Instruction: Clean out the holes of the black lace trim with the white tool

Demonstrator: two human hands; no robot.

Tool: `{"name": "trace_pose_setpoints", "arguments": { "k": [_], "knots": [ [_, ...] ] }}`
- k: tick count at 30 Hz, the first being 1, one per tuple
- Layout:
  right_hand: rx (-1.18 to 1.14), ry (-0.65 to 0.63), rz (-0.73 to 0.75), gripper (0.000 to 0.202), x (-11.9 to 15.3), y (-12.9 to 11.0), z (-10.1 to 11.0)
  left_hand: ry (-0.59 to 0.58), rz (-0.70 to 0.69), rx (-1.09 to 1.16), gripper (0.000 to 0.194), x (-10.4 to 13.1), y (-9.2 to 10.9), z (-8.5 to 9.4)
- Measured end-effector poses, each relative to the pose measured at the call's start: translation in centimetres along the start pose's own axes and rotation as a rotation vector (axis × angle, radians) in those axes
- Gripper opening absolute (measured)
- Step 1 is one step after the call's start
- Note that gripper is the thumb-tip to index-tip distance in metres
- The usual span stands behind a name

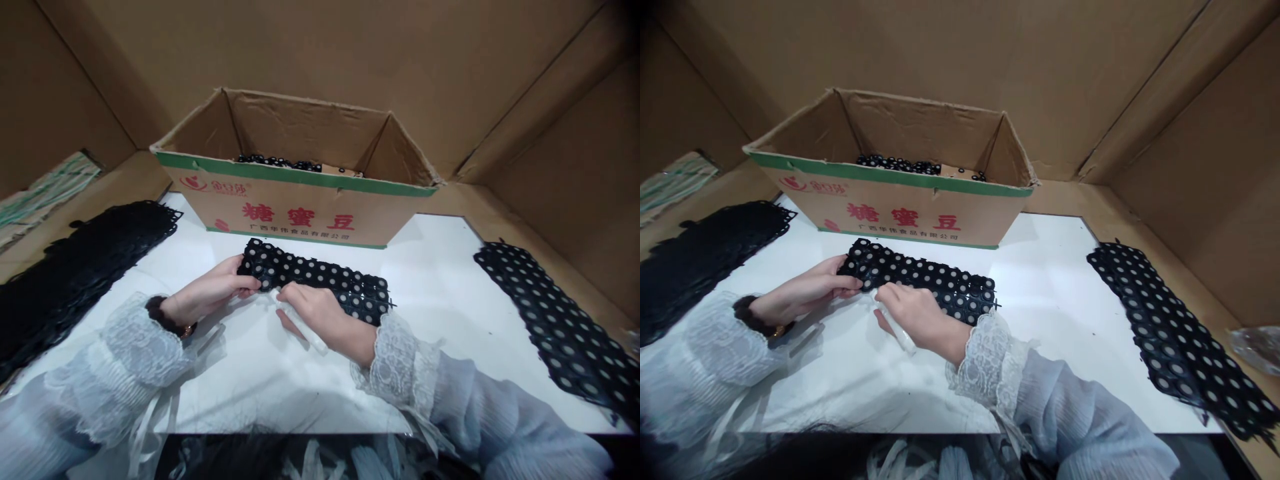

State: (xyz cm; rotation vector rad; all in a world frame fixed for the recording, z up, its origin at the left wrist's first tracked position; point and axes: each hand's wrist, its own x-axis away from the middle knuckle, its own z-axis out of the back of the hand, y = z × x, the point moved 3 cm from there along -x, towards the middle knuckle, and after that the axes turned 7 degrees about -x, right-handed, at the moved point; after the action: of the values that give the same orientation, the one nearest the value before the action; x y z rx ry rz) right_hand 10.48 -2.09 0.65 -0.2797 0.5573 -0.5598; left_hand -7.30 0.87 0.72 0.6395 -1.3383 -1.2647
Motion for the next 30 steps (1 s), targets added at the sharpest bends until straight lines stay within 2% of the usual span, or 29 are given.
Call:
{"name": "trace_pose_setpoints", "arguments": {
  "k": [5,11,17,24,30],
  "knots": [
    [0.137,0.000,0.031,0.018,-0.22,-0.25,-0.39,0.003,-0.031,0.010,0.020,0.12,0.10,0.02],
    [0.178,-0.011,0.009,0.015,-0.60,-0.34,-0.76,-0.013,-0.006,-0.003,0.020,-0.09,-0.30,0.10],
    [0.149,0.041,0.057,0.017,-0.47,-0.17,-0.46,0.027,-0.091,-0.098,0.018,-0.02,0.19,0.07],
    [0.104,0.055,0.087,0.021,-0.17,-0.14,-0.32,0.084,-0.077,-0.250,0.018,-0.17,0.68,0.41],
    [0.105,0.043,0.103,0.021,-0.43,-0.30,-0.18,0.048,-0.128,-0.310,0.020,-0.26,0.32,0.06]
  ]
}}
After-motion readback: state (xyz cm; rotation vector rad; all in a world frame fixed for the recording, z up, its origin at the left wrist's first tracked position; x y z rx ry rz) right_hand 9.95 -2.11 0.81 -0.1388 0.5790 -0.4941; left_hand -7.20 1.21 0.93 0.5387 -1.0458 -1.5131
